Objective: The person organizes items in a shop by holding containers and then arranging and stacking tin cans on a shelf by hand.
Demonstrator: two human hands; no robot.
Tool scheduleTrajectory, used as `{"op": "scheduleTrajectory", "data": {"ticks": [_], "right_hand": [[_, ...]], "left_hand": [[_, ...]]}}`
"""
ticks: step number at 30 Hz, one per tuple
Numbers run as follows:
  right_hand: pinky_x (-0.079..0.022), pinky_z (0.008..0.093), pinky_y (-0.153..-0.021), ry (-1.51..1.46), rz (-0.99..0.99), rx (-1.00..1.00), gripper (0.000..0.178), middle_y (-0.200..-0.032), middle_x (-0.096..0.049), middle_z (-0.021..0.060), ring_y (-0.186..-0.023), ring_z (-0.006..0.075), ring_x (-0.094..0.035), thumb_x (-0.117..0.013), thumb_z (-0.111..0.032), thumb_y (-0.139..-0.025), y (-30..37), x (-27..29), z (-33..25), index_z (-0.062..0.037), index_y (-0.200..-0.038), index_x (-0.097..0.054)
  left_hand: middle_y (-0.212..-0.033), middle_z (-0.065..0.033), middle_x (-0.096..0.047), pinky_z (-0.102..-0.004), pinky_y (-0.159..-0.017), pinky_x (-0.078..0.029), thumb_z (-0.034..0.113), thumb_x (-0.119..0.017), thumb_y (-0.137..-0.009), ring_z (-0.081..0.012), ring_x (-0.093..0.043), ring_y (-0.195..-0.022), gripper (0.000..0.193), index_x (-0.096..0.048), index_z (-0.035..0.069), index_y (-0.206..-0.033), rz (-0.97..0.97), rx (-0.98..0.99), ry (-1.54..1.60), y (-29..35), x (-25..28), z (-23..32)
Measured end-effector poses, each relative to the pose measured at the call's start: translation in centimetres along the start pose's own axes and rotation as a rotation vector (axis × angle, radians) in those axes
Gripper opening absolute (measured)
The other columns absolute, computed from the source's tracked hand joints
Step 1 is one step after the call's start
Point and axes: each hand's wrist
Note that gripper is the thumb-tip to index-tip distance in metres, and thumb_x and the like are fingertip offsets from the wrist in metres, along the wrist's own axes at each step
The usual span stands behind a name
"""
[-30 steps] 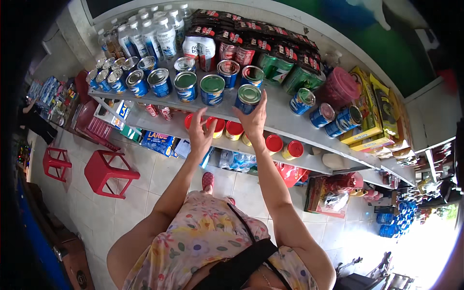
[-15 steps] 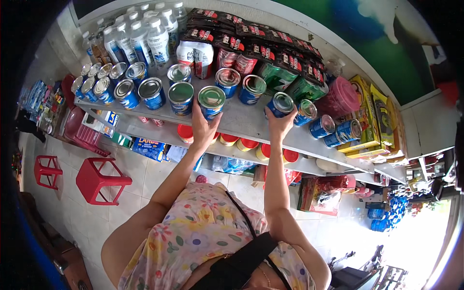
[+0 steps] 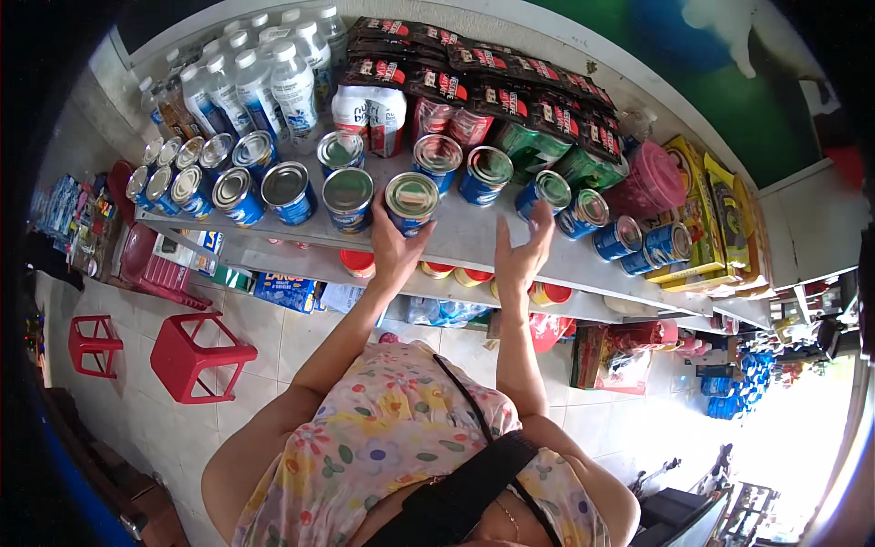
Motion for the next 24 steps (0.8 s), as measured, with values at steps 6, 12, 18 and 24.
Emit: {"op": "scheduleTrajectory", "data": {"ticks": [6, 12, 18, 24], "right_hand": [[-0.036, 0.0429, -0.102, -0.012, -0.089, -0.011, 0.086, -0.131, -0.043, 0.0272, -0.122, 0.0407, -0.043, -0.076, -0.012, -0.071, -2.3, -5.4, -0.5, 0.0024, -0.139, -0.027], [-0.040, 0.0446, -0.096, -0.134, -0.121, -0.193, 0.078, -0.124, -0.048, 0.0287, -0.116, 0.0446, -0.047, -0.078, -0.010, -0.065, -3.0, -6.6, 0.3, 0.0010, -0.130, -0.034], [-0.045, 0.0446, -0.089, 0.114, 0.066, -0.044, 0.079, -0.116, -0.054, 0.0288, -0.106, 0.0431, -0.055, -0.076, -0.013, -0.071, -1.4, -5.0, 1.4, 0.0072, -0.133, -0.030], [-0.051, 0.0432, -0.065, 0.254, -0.347, -0.078, 0.042, -0.087, -0.066, 0.0225, -0.075, 0.0377, -0.065, -0.069, -0.023, -0.080, -1.8, 0.8, -1.5, -0.0002, -0.114, -0.058]], "left_hand": [[-0.114, -0.0213, -0.056, -0.0426, -0.089, -0.045, 0.018, -0.086, -0.059, -0.0364, -0.057, -0.104, 0.084, -0.037, 0.000, -0.126, 0.018, 0.005, -0.019, 0.0, -0.4, 0.1], [-0.118, -0.0196, -0.054, -0.0417, -0.093, -0.044, 0.017, -0.085, -0.059, -0.0349, -0.054, -0.110, 0.088, -0.037, 0.002, -0.131, -0.268, 0.062, 0.019, -1.4, 0.6, 0.1], [-0.128, -0.0131, -0.047, -0.0351, -0.102, -0.039, 0.008, -0.086, -0.057, -0.0236, -0.049, -0.120, 0.110, -0.018, 0.004, -0.143, -0.501, 0.071, 0.400, -3.4, 0.3, -0.5], [-0.130, -0.0123, -0.048, -0.0351, -0.103, -0.039, 0.007, -0.085, -0.056, -0.0212, -0.049, -0.120, 0.111, -0.018, 0.005, -0.145, -0.475, 0.127, 0.395, -3.2, 0.6, -1.2]]}}
Point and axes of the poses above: each hand's wrist, its own y-axis away from the middle knuckle, its own x-axis out of the back of the hand, z = x × y
